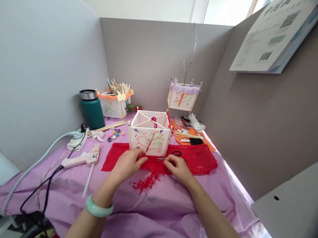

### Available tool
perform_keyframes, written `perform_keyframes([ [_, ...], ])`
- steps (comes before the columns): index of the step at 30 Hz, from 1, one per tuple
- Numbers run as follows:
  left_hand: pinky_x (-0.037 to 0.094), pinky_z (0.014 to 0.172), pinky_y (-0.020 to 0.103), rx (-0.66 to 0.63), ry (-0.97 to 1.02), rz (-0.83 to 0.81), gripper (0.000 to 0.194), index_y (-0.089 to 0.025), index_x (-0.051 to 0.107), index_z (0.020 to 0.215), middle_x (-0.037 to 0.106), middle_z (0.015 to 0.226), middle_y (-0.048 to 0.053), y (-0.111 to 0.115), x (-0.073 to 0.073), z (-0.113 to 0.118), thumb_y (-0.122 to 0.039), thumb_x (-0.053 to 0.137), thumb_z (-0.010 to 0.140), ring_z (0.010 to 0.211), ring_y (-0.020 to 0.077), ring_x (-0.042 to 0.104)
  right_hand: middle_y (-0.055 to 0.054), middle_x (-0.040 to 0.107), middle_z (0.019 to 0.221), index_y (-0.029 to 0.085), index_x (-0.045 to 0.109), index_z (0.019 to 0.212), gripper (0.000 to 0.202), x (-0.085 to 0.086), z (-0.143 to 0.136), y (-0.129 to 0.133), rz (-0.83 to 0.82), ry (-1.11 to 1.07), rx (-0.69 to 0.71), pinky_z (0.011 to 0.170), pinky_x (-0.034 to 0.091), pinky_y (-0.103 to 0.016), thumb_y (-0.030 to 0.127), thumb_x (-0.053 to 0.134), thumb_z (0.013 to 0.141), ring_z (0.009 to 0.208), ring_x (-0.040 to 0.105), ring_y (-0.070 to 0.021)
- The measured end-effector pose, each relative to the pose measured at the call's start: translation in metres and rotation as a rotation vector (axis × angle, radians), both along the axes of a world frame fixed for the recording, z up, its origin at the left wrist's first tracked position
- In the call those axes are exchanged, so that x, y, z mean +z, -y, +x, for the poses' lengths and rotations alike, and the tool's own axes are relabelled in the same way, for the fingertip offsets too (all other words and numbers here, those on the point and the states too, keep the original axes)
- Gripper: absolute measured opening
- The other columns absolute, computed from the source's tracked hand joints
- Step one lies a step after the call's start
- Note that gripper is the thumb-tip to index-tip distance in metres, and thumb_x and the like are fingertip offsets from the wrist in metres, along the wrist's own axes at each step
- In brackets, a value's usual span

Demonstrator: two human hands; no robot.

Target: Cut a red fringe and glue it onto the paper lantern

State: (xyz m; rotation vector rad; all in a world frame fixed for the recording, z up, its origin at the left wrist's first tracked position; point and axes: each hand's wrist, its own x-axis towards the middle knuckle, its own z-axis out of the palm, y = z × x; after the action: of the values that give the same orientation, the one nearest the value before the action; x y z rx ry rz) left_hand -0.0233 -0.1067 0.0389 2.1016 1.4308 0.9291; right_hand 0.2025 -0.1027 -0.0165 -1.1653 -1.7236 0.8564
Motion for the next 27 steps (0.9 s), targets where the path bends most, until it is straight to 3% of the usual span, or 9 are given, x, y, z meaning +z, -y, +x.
perform_keyframes([
  [3, 0.039, 0.068, 0.029, 0.164, -0.086, 0.103, 0.02, -0.021, 0.068, 0.083, 0.067, 0.079, 0.007, 0.007, -0.007, -0.024, -0.033, 0.053, 0.079, 0.073, 0.0208, 0.059, 0.0, 0.055, 0.059, 0.018, 0.053, 0.062, 0.021, -0.001, -0.003, 0.001, 0.177, 0.246, -0.052, 0.054, 0.033, -0.024, 0.029, 0.052, 0.08, 0.055, 0.047, -0.0119],
  [10, 0.038, 0.087, 0.036, 0.601, -0.525, 0.219, 0.031, -0.015, 0.063, 0.101, 0.063, 0.104, 0.012, 0.021, -0.015, -0.122, -0.016, 0.041, 0.08, 0.102, 0.0266, 0.053, -0.002, 0.061, 0.064, 0.019, 0.056, 0.068, 0.022, -0.001, -0.006, 0.0, 0.197, 0.364, -0.041, 0.057, 0.036, -0.026, 0.032, 0.047, 0.084, 0.058, 0.052, -0.0149],
  [14, 0.038, 0.087, 0.041, 0.568, -0.761, 0.079, 0.04, -0.014, 0.059, 0.111, 0.059, 0.115, 0.014, 0.016, -0.015, -0.161, -0.008, 0.039, 0.076, 0.107, 0.0293, 0.049, -0.003, 0.062, 0.066, 0.019, 0.057, 0.069, 0.023, -0.002, -0.007, -0.002, 0.212, 0.359, -0.045, 0.057, 0.037, -0.027, 0.034, 0.047, 0.084, 0.059, 0.053, -0.0158],
  [18, 0.037, 0.088, 0.044, 0.495, -0.823, -0.013, 0.045, -0.017, 0.054, 0.117, 0.055, 0.122, 0.013, 0.007, -0.014, -0.17, -0.008, 0.037, 0.077, 0.108, 0.0293, 0.05, -0.003, 0.062, 0.065, 0.02, 0.056, 0.068, 0.024, -0.003, -0.007, -0.002, 0.209, 0.371, -0.047, 0.057, 0.037, -0.027, 0.034, 0.047, 0.084, 0.059, 0.053, -0.0161],
  [23, 0.037, 0.09, 0.042, 0.451, -0.741, 0.065, 0.054, -0.017, 0.046, 0.129, 0.055, 0.124, 0.014, 0.009, -0.005, -0.175, -0.01, 0.041, 0.075, 0.115, 0.03, 0.047, -0.002, 0.061, 0.063, 0.02, 0.055, 0.067, 0.024, -0.002, -0.007, -0.002, 0.213, 0.368, -0.05, 0.056, 0.036, -0.026, 0.035, 0.046, 0.084, 0.057, 0.053, -0.0157],
  [27, 0.04, 0.09, 0.038, 0.435, -0.423, 0.276, 0.049, -0.018, 0.05, 0.123, 0.054, 0.123, 0.012, 0.03, 0.017, -0.178, -0.027, 0.049, 0.075, 0.11, 0.03, 0.05, -0.001, 0.059, 0.061, 0.02, 0.055, 0.066, 0.025, -0.002, -0.007, -0.002, 0.219, 0.374, -0.06, 0.055, 0.035, -0.026, 0.035, 0.047, 0.085, 0.055, 0.052, -0.0149],
])
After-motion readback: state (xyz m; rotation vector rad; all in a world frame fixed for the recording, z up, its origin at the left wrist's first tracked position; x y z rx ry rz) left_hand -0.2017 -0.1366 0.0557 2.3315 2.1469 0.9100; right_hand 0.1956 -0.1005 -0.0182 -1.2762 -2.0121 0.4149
